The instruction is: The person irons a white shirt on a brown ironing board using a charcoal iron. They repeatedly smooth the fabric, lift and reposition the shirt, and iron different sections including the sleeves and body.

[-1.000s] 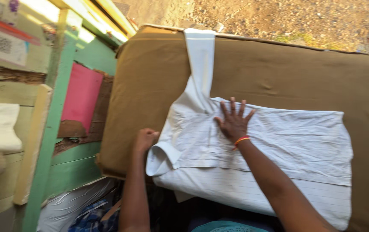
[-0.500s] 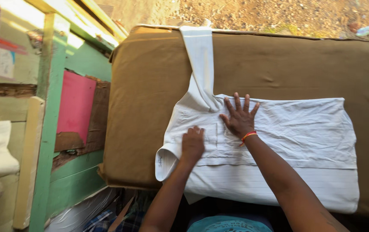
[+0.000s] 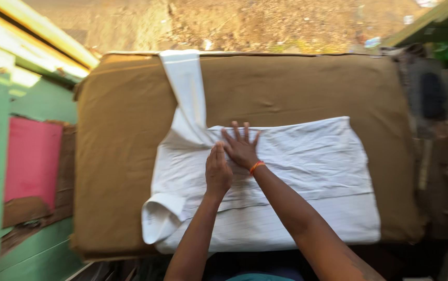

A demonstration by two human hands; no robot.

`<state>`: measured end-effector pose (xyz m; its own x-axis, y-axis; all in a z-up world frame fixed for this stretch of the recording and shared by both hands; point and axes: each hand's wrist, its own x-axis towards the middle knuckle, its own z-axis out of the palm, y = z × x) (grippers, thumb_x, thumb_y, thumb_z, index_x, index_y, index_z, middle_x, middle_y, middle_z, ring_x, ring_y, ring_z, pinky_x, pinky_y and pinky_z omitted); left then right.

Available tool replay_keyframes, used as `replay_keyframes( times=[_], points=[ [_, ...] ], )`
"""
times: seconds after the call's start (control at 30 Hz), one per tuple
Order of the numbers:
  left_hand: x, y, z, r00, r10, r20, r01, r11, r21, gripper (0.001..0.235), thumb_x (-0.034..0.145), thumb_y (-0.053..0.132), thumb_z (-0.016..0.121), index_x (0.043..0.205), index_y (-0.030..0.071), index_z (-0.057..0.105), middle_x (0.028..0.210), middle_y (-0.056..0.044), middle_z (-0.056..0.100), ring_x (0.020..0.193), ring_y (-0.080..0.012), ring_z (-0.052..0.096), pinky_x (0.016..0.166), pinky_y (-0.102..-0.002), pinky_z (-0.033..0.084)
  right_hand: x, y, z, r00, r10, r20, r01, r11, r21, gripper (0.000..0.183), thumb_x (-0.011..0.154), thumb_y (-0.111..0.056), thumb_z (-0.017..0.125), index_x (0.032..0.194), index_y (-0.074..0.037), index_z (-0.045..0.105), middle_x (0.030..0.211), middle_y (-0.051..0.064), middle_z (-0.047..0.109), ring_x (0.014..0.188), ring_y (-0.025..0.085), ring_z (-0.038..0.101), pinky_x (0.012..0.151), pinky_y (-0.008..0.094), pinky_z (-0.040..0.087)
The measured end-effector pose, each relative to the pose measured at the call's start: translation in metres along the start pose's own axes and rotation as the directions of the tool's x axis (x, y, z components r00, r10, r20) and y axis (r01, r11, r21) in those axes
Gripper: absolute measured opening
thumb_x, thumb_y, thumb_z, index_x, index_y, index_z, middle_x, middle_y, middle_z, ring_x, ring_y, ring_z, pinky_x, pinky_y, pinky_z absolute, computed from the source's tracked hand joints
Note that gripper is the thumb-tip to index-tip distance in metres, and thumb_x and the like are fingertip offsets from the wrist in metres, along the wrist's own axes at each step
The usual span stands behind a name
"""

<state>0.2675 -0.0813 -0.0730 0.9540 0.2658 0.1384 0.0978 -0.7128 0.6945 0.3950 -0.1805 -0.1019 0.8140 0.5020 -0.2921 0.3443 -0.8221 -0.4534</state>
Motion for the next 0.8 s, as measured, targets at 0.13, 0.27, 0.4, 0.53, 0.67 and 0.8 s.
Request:
replay_keyframes(
  times=[0.13,0.27,0.4,0.53,0.67,0.8],
  points=[
    [0.013,0.030,0.048,0.984,0.015,0.175,-0.076,0.936,0.344,0.064,0.095,0.024,0.057,0.153,0.004,0.039,0.161,-0.021,0.036,0.150,-0.0444,0.031,0.121,-0.060,0.023,-0.009,0.064,-0.009,0.936,-0.026,-0.352,0.301,0.580,0.757,0.051,0.111,-0.034,0.033,0.159,-0.018,0.040,0.167,0.014,0.043,0.160,0.036,0.028,0.128,0.063,0.002],
    [0.040,0.040,0.063,0.936,-0.004,0.352,-0.147,0.904,0.402,0.078,0.088,0.046,0.060,0.157,0.017,0.035,0.167,-0.011,0.025,0.154,-0.0408,0.018,0.119,-0.066,0.015,-0.063,0.096,0.003,0.811,-0.488,-0.323,0.565,0.796,0.217,0.034,0.114,-0.041,0.044,0.141,-0.022,0.055,0.155,0.007,0.046,0.152,0.025,0.037,0.128,0.042,0.026],
    [0.044,0.049,0.063,0.965,-0.002,0.261,-0.134,0.854,0.503,0.076,0.095,0.058,0.052,0.159,0.021,0.034,0.169,-0.005,0.023,0.156,-0.0368,0.013,0.119,-0.071,0.009,-0.103,0.212,-0.042,0.777,-0.510,-0.369,0.509,0.854,-0.109,0.062,0.107,-0.038,0.055,0.155,-0.001,0.043,0.161,0.028,0.039,0.154,0.041,0.028,0.126,0.053,0.019],
    [0.041,0.051,0.063,0.956,-0.057,0.288,-0.116,0.828,0.549,0.077,0.093,0.059,0.051,0.159,0.022,0.034,0.169,-0.005,0.023,0.156,-0.0383,0.014,0.117,-0.072,0.008,-0.117,0.324,-0.143,0.956,0.070,-0.284,-0.188,0.890,-0.414,0.057,0.101,-0.049,0.048,0.153,-0.025,0.048,0.166,0.017,0.027,0.150,0.045,0.025,0.119,0.064,0.017],
    [0.050,0.051,0.064,0.958,-0.052,0.282,-0.115,0.831,0.545,0.077,0.093,0.057,0.052,0.158,0.020,0.035,0.168,-0.005,0.023,0.154,-0.0391,0.015,0.117,-0.072,0.008,-0.119,0.323,-0.163,0.953,0.034,-0.302,-0.140,0.931,-0.338,0.061,0.100,-0.054,0.045,0.155,-0.030,0.044,0.166,0.017,0.026,0.151,0.045,0.021,0.119,0.063,0.014],
    [0.040,0.039,0.082,0.967,-0.029,0.254,-0.129,0.802,0.584,0.073,0.095,0.051,0.051,0.159,0.018,0.038,0.168,-0.011,0.026,0.153,-0.0412,0.018,0.116,-0.072,0.009,-0.121,0.309,-0.167,0.955,0.116,-0.275,-0.226,0.883,-0.411,0.062,0.098,-0.049,0.049,0.155,-0.025,0.044,0.163,0.020,0.026,0.147,0.046,0.021,0.115,0.066,0.015]
  ],
)
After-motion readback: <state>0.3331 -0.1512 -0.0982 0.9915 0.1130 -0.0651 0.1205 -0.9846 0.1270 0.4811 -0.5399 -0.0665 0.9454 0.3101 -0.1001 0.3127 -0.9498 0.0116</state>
